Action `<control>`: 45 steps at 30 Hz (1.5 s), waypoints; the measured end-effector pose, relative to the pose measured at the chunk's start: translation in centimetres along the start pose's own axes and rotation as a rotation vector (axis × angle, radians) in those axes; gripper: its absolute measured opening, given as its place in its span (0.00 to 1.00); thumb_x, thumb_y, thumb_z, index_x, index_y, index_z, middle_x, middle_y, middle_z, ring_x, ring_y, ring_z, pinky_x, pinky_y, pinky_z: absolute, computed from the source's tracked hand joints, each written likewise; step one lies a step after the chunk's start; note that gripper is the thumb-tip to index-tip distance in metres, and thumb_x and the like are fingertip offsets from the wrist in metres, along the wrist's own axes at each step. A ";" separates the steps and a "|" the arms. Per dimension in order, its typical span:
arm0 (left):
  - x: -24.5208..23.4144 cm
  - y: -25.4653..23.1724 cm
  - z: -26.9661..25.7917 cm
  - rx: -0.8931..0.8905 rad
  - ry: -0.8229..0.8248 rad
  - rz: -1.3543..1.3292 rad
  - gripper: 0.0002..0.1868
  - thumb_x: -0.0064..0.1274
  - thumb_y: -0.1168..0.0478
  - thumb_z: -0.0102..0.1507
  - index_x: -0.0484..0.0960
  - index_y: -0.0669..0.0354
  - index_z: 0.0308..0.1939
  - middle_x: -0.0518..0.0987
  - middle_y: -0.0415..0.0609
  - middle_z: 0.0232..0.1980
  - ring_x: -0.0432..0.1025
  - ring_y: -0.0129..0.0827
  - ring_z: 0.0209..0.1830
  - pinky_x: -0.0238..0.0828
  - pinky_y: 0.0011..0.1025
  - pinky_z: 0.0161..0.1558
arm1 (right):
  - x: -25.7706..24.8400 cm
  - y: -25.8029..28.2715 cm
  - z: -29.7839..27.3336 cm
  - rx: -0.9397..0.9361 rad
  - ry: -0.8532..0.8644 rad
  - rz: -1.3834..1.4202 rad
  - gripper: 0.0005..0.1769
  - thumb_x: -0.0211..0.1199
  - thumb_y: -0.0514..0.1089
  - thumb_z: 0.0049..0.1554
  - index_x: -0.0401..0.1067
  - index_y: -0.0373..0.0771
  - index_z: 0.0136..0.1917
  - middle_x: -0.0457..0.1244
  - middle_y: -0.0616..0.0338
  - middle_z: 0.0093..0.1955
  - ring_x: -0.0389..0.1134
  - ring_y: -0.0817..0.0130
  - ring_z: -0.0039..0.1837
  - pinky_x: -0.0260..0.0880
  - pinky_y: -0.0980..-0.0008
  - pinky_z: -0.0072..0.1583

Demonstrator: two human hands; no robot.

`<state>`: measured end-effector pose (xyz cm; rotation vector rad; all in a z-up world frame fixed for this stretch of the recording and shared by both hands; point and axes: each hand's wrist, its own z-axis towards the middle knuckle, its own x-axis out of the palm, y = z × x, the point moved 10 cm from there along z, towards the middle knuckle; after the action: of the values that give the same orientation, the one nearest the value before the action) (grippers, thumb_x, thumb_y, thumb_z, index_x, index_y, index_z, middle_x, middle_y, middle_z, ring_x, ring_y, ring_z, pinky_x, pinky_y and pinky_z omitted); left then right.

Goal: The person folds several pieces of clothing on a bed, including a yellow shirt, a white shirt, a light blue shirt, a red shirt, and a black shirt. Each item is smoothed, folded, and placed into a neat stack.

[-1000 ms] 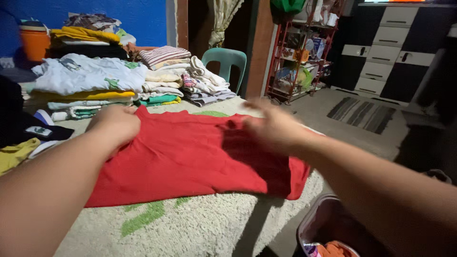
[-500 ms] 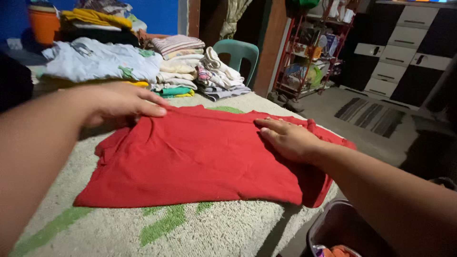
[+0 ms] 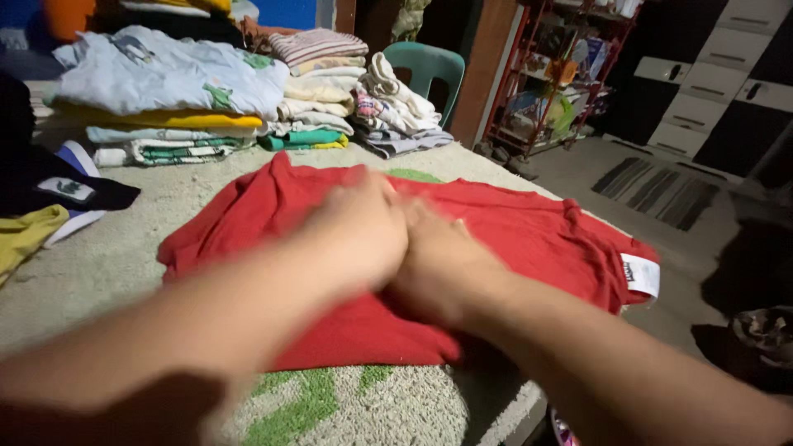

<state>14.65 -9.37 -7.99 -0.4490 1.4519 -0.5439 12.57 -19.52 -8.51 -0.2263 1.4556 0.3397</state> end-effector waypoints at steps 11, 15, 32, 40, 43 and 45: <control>-3.1 5.3 5.8 0.187 0.001 0.533 0.37 0.31 0.28 0.64 0.59 0.24 0.77 0.54 0.40 0.82 0.48 0.41 0.81 0.41 0.48 0.77 | -0.5 -16.8 0.0 0.284 0.126 -0.060 0.44 0.25 0.76 0.56 0.38 0.68 0.82 0.33 0.69 0.87 0.29 0.66 0.86 0.22 0.34 0.78; -6.1 6.6 5.5 -0.015 -0.139 0.507 0.47 0.47 0.25 0.58 0.64 0.40 0.76 0.67 0.52 0.75 0.58 0.46 0.77 0.60 0.51 0.69 | -1.2 -25.1 -2.7 0.774 0.053 -0.032 0.51 0.43 0.84 0.54 0.58 0.56 0.80 0.54 0.49 0.78 0.56 0.50 0.77 0.63 0.37 0.72; -5.0 0.7 -1.4 -0.084 0.541 -1.010 0.25 0.57 0.58 0.61 0.79 0.66 0.61 0.88 0.55 0.55 0.82 0.39 0.53 0.76 0.42 0.51 | -15.7 -27.6 1.7 0.484 -0.515 0.475 0.32 0.64 0.60 0.59 0.67 0.50 0.73 0.65 0.52 0.63 0.71 0.61 0.51 0.76 0.64 0.45; -5.7 5.3 -3.0 -0.412 0.185 -0.763 0.16 0.48 0.60 0.67 0.75 0.57 0.58 0.82 0.50 0.48 0.77 0.30 0.41 0.74 0.26 0.42 | -5.3 -5.6 0.4 0.246 -0.081 0.510 0.36 0.59 0.56 0.61 0.59 0.59 0.81 0.73 0.45 0.48 0.73 0.56 0.40 0.78 0.48 0.45; -7.0 8.4 -1.6 -0.396 0.082 -0.815 0.12 0.48 0.59 0.67 0.78 0.55 0.53 0.81 0.43 0.44 0.72 0.22 0.31 0.69 0.20 0.33 | -5.0 5.5 -6.3 -0.335 -0.250 0.604 0.41 0.67 0.64 0.50 0.66 0.37 0.67 0.68 0.48 0.57 0.70 0.59 0.59 0.73 0.59 0.60; -8.5 10.0 -0.5 -0.383 -0.067 -0.827 0.08 0.54 0.56 0.66 0.82 0.46 0.49 0.80 0.35 0.43 0.66 0.17 0.28 0.59 0.17 0.29 | -5.2 7.1 -8.7 -0.343 -0.368 0.428 0.44 0.73 0.67 0.45 0.68 0.37 0.64 0.64 0.44 0.55 0.65 0.52 0.61 0.68 0.55 0.59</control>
<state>14.54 3.73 -7.13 -1.3873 1.2662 -0.8870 1.48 -16.45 -3.93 -0.1158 1.0647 0.9333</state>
